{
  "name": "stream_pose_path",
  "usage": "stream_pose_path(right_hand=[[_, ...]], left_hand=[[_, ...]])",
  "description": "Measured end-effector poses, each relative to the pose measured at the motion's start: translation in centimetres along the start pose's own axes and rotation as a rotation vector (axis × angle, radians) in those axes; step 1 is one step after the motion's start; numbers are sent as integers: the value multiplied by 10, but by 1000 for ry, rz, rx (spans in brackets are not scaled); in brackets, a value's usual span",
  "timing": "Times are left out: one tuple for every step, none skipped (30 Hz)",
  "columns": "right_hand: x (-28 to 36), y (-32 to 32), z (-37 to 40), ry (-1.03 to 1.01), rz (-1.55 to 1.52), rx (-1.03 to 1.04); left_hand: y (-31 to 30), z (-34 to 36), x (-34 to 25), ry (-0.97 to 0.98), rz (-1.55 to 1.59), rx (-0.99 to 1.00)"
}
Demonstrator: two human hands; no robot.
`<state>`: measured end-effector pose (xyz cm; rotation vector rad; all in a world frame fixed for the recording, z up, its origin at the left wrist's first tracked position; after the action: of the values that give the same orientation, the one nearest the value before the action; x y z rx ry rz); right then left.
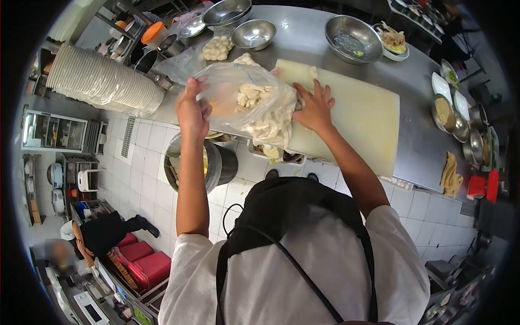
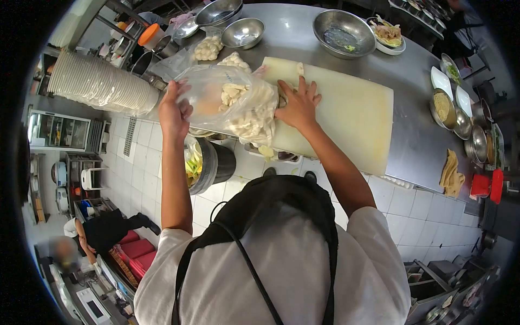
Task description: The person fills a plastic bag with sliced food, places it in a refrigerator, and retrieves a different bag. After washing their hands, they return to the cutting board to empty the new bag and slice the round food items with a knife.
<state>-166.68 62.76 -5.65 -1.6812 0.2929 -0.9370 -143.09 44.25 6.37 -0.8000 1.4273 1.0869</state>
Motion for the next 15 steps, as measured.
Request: stream_pose_path(right_hand=[[3, -1, -3, -17, 12, 13], [6, -1, -5, -30, 23, 25], [7, -2, -7, -40, 29, 25], [9, -2, -9, -49, 36, 25], [10, -2, -10, -55, 41, 25], [9, 2, -13, -50, 41, 32], [8, 8, -16, -46, 42, 37], [6, 13, -16, -43, 42, 44], [4, 14, -15, -42, 33, 26], [2, 14, -14, -45, 25, 7], [1, 13, -14, -52, 17, -12], [-1, 11, -12, -43, 22, -27], [-6, 9, -9, -35, 29, -41], [-11, 5, -7, -30, 36, -55], [-19, 1, -5, -31, 11, -74]], left_hand=[[1, 0, 0, 2, -2, 1], [3, 1, 1, -5, -10, 4], [7, 2, 0, -12, -17, 10], [11, 2, -1, -20, -26, 17], [14, 1, 0, -20, -35, 25], [16, 0, 0, -19, -42, 32], [20, -2, -1, -17, -48, 39], [24, -2, -1, -15, -39, 45], [28, -3, -2, -12, -30, 50], [32, -3, -4, -5, -19, 52], [36, -5, -5, -1, -13, 68], [42, -7, -6, 6, -8, 83], [48, -9, -7, 12, -2, 97], [57, -10, -8, 29, -8, 120], [68, -10, -10, 44, -15, 139]])
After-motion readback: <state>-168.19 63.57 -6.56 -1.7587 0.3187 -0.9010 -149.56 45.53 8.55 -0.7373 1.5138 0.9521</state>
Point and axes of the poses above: each hand's wrist, its own z-axis away from the middle knuckle, its own y-axis out of the palm, x = y × z, the point moved 8 cm from there along -z, towards the middle knuckle, and after that the axes turned 5 degrees about y, right-handed, at the moved point
